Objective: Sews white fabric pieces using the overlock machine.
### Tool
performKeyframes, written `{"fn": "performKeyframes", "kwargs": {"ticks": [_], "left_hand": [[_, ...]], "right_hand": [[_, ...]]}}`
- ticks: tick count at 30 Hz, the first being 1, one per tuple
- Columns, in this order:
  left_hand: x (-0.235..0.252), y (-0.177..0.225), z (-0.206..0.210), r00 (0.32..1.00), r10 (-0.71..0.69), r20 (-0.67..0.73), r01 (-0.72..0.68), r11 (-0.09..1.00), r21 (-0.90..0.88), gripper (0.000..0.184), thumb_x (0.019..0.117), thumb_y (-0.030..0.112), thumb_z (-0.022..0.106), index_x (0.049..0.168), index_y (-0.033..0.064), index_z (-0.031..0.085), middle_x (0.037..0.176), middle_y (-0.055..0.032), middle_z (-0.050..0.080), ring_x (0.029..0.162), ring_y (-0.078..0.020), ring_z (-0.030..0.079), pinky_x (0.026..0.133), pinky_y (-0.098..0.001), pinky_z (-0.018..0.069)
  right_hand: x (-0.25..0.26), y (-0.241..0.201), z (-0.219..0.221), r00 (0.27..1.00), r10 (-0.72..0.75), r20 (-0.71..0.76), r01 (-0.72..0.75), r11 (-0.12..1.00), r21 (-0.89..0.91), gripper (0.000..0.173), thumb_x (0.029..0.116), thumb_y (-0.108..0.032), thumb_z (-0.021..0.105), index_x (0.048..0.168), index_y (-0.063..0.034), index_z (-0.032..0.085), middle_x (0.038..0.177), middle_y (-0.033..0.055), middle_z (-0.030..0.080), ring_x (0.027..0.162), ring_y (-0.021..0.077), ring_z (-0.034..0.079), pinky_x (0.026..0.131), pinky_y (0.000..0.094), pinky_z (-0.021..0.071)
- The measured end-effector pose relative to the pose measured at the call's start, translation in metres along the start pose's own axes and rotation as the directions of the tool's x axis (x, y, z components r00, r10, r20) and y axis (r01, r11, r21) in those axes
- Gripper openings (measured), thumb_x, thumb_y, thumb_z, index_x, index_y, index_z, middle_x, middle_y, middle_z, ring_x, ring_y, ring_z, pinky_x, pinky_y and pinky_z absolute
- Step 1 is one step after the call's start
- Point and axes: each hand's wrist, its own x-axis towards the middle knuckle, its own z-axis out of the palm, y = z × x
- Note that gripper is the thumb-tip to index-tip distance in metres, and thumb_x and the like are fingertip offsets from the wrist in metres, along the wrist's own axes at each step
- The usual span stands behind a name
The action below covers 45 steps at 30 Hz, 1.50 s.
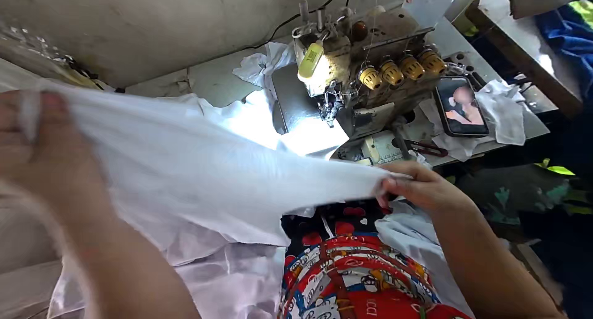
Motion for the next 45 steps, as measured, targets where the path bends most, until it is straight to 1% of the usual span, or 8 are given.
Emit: {"fn": "performKeyframes", "kwargs": {"ticks": [2,4,8,13,18,25,29,45], "left_hand": [[-0.001,0.037,0.037,0.964,-0.066,0.258,0.022,0.985,0.170,0.046,0.1046,0.018,0.055,0.138,-0.0129,0.050,0.138,-0.0380,0.052,0.131,-0.0465,0.051,0.110,-0.0590,0.0392],[-0.020,0.054,0.078,0.914,0.039,0.403,-0.093,0.989,0.116,0.044,0.0955,0.003,0.062,0.135,-0.0149,0.053,0.141,-0.0415,0.048,0.133,-0.0596,0.043,0.109,-0.0706,0.0341],[-0.083,0.099,0.159,0.855,0.322,0.405,-0.251,0.943,-0.220,0.018,0.0939,0.004,0.063,0.106,-0.0027,0.074,0.113,-0.0185,0.073,0.111,-0.0327,0.067,0.099,-0.0492,0.0510],[-0.108,0.116,0.202,0.863,0.358,0.358,-0.253,0.918,-0.306,0.028,0.0969,0.018,0.067,0.114,-0.0039,0.072,0.108,-0.0186,0.071,0.105,-0.0328,0.067,0.096,-0.0476,0.0515],[-0.107,0.121,0.186,0.839,0.348,0.419,-0.256,0.931,-0.261,0.008,0.0926,0.008,0.070,0.094,0.0015,0.074,0.091,-0.0132,0.070,0.090,-0.0281,0.068,0.084,-0.0480,0.0537],[-0.103,0.137,0.130,0.710,0.212,0.672,0.140,0.892,-0.429,0.010,0.0929,0.006,0.070,0.098,0.0040,0.062,0.080,-0.0015,0.064,0.067,-0.0034,0.060,0.061,-0.0187,0.0506],[-0.113,0.138,0.114,0.601,0.208,0.772,0.395,0.762,-0.513,0.006,0.0948,0.005,0.068,0.100,0.0041,0.070,0.079,0.0030,0.070,0.066,0.0004,0.064,0.063,-0.0161,0.0551],[-0.136,0.115,0.116,0.822,0.191,0.537,0.175,0.812,-0.557,0.008,0.0882,0.012,0.077,0.095,0.0084,0.074,0.086,0.0056,0.071,0.082,0.0008,0.064,0.074,-0.0165,0.0523]], "right_hand": [[0.007,0.006,0.003,0.976,0.024,-0.218,-0.057,0.988,-0.147,0.024,0.1057,-0.028,0.052,0.099,-0.0189,0.072,0.094,-0.0150,0.070,0.086,-0.0055,0.064,0.080,0.0168,0.0546],[0.016,0.015,0.010,0.920,-0.016,-0.392,-0.100,0.956,-0.274,0.013,0.0978,-0.016,0.061,0.095,-0.0096,0.072,0.102,-0.0068,0.066,0.089,-0.0015,0.064,0.080,0.0182,0.0569],[0.019,0.022,0.022,0.794,0.012,-0.608,-0.103,0.988,-0.114,0.019,0.0869,0.001,0.070,0.097,-0.0136,0.065,0.084,-0.0090,0.070,0.064,-0.0011,0.063,0.061,0.0162,0.0562],[0.011,0.023,0.029,0.808,0.052,-0.586,-0.041,0.999,0.032,0.014,0.1012,-0.007,0.056,0.102,-0.0155,0.068,0.078,-0.0094,0.069,0.057,-0.0019,0.061,0.055,0.0141,0.0538],[0.008,0.031,0.037,0.825,-0.115,-0.554,0.040,0.988,-0.146,0.006,0.0959,-0.021,0.070,0.094,-0.0201,0.075,0.105,-0.0102,0.073,0.102,0.0019,0.067,0.090,0.0220,0.0561],[0.010,0.008,0.064,0.924,-0.348,-0.159,0.296,0.914,-0.278,0.014,0.1013,-0.015,0.063,0.106,-0.0057,0.073,0.099,-0.0025,0.075,0.093,-0.0023,0.068,0.086,0.0161,0.0565],[0.020,0.009,0.069,0.884,-0.331,-0.330,0.200,0.906,-0.373,0.010,0.0978,-0.015,0.067,0.099,-0.0062,0.073,0.089,-0.0060,0.073,0.082,-0.0052,0.067,0.075,0.0137,0.0570],[0.026,0.039,0.063,0.901,-0.093,-0.425,0.123,0.992,0.043,0.007,0.0918,-0.009,0.073,0.095,-0.0150,0.074,0.094,-0.0077,0.074,0.081,0.0008,0.069,0.076,0.0198,0.0598]]}}
